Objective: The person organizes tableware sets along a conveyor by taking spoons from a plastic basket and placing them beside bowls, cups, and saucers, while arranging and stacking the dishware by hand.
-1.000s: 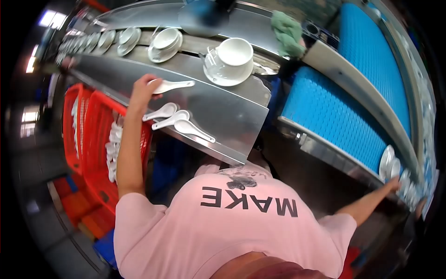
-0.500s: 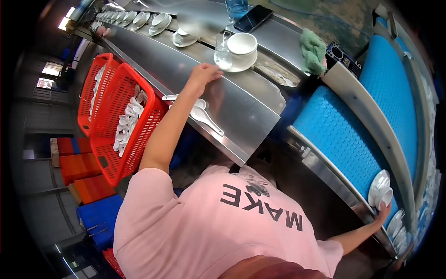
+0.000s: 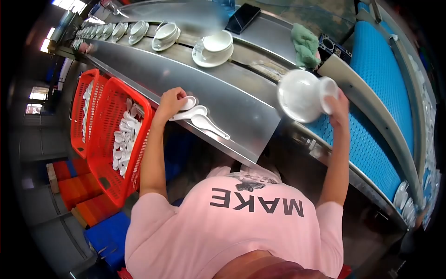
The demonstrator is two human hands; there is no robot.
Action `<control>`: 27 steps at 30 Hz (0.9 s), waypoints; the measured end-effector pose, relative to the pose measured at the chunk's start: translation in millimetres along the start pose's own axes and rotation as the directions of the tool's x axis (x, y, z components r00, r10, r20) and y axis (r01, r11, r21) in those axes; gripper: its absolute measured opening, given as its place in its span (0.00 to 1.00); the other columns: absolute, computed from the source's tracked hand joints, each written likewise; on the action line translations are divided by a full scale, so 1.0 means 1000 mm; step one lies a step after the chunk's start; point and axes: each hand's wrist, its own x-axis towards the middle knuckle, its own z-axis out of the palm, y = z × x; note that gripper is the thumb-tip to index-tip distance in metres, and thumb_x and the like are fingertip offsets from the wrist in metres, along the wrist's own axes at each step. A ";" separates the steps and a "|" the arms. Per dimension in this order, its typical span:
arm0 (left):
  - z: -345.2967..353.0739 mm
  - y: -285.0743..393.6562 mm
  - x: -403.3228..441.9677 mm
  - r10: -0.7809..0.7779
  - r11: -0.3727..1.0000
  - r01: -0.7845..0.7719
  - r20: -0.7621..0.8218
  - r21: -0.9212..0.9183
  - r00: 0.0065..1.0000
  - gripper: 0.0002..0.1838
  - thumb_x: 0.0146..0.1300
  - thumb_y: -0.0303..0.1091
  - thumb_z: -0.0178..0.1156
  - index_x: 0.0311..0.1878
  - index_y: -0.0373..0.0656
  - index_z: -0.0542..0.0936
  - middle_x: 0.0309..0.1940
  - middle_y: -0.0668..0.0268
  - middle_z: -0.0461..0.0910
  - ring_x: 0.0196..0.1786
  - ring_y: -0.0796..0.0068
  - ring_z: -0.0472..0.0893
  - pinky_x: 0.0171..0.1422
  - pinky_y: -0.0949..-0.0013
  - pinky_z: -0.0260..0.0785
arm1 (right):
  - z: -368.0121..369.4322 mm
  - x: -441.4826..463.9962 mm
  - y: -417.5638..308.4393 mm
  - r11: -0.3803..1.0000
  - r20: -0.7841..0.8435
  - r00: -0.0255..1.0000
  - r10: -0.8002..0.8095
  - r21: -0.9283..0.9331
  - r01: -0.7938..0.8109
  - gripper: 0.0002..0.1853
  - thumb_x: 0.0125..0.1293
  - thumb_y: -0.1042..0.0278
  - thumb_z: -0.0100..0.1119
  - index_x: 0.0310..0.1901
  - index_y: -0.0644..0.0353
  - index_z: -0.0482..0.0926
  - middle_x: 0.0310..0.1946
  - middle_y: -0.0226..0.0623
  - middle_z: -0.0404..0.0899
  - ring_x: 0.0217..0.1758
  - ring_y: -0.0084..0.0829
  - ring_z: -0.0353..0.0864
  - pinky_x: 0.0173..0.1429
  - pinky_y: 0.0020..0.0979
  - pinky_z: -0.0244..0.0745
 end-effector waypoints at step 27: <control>0.075 0.073 0.073 -0.290 0.649 0.136 -0.079 -0.748 0.954 0.11 0.51 0.30 0.59 0.35 0.32 0.73 0.24 0.62 0.76 0.21 0.76 0.76 0.26 0.77 0.68 | -0.150 -0.069 -0.028 0.863 -0.457 0.813 -0.360 -0.493 0.105 0.15 0.62 0.66 0.51 0.50 0.55 0.74 0.43 0.40 0.77 0.44 0.29 0.78 0.44 0.26 0.76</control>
